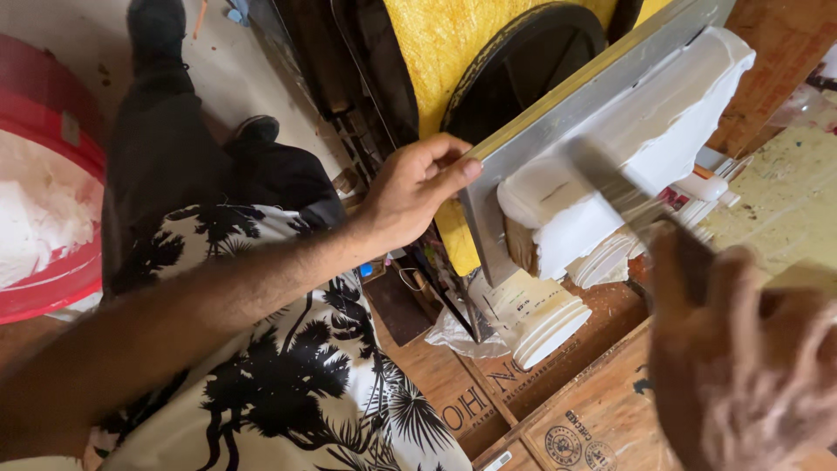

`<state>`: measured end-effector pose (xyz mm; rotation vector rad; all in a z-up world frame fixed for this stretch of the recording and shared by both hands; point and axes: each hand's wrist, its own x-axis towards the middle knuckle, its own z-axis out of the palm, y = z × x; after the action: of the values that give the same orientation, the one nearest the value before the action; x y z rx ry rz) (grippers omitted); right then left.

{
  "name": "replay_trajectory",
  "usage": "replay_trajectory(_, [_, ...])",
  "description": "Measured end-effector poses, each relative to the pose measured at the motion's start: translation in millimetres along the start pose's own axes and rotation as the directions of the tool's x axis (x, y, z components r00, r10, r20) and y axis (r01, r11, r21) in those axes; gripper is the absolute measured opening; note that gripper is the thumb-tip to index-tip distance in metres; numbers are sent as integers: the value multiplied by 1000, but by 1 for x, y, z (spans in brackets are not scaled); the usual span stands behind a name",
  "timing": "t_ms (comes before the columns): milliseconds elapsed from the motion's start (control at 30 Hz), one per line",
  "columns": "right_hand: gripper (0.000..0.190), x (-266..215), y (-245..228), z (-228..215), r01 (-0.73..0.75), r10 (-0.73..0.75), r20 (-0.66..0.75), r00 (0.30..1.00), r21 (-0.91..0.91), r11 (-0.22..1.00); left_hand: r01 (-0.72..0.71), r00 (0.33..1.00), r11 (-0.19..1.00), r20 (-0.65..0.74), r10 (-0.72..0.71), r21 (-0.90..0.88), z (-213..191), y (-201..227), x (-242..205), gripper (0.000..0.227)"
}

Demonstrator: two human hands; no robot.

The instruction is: The person scoops a white paste from a bucket and spreads it evenly over a rectangular board using a trowel. They repeatedly add more paste and smooth the surface, then scrape the edges and wipe the board with a cloth.

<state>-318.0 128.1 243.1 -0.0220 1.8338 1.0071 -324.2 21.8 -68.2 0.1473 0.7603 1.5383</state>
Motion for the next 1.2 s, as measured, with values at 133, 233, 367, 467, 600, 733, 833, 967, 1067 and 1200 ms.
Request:
replay_trajectory(133, [50,7,5,-9,28,-29,36,999,22,999,-46,999,997,-11,47,56,-2,7,15,25])
replay_trajectory(233, [46,-11,0,-11,72,-73,11,997,70,995,-38,999,994,-30,42,101,-2,15,26,25])
replay_trajectory(367, [40,-33,-15,6,47,-45,-112,993,18,999,-64,997,988,-44,70,139,-3,21,42,31])
replay_trajectory(467, [39,-41,-32,20,-17,12,-155,988,-32,999,-97,994,991,-44,101,93,-4,25,50,38])
replay_trajectory(600, [42,-73,-67,23,-102,105,-48,993,71,992,-131,991,986,-40,127,-103,-5,25,53,42])
replay_trajectory(733, [59,-132,-94,62,-185,154,106,982,456,871,-49,971,973,-240,-7,-226,-13,-6,34,43])
replay_trajectory(833, [47,-187,-138,104,-332,527,168,833,914,234,224,945,955,-196,-261,-192,-11,-48,-4,26])
replay_trajectory(967, [52,-244,-227,169,-576,483,766,424,640,-508,560,802,756,9,-598,340,15,-108,-65,22])
replay_trajectory(1067, [45,-279,-322,211,-607,547,800,246,567,-557,563,587,541,159,-794,624,62,-158,-89,29])
replay_trajectory(1200, [39,-290,-453,239,-691,628,769,120,519,-503,364,508,525,309,-804,769,155,-216,-101,49])
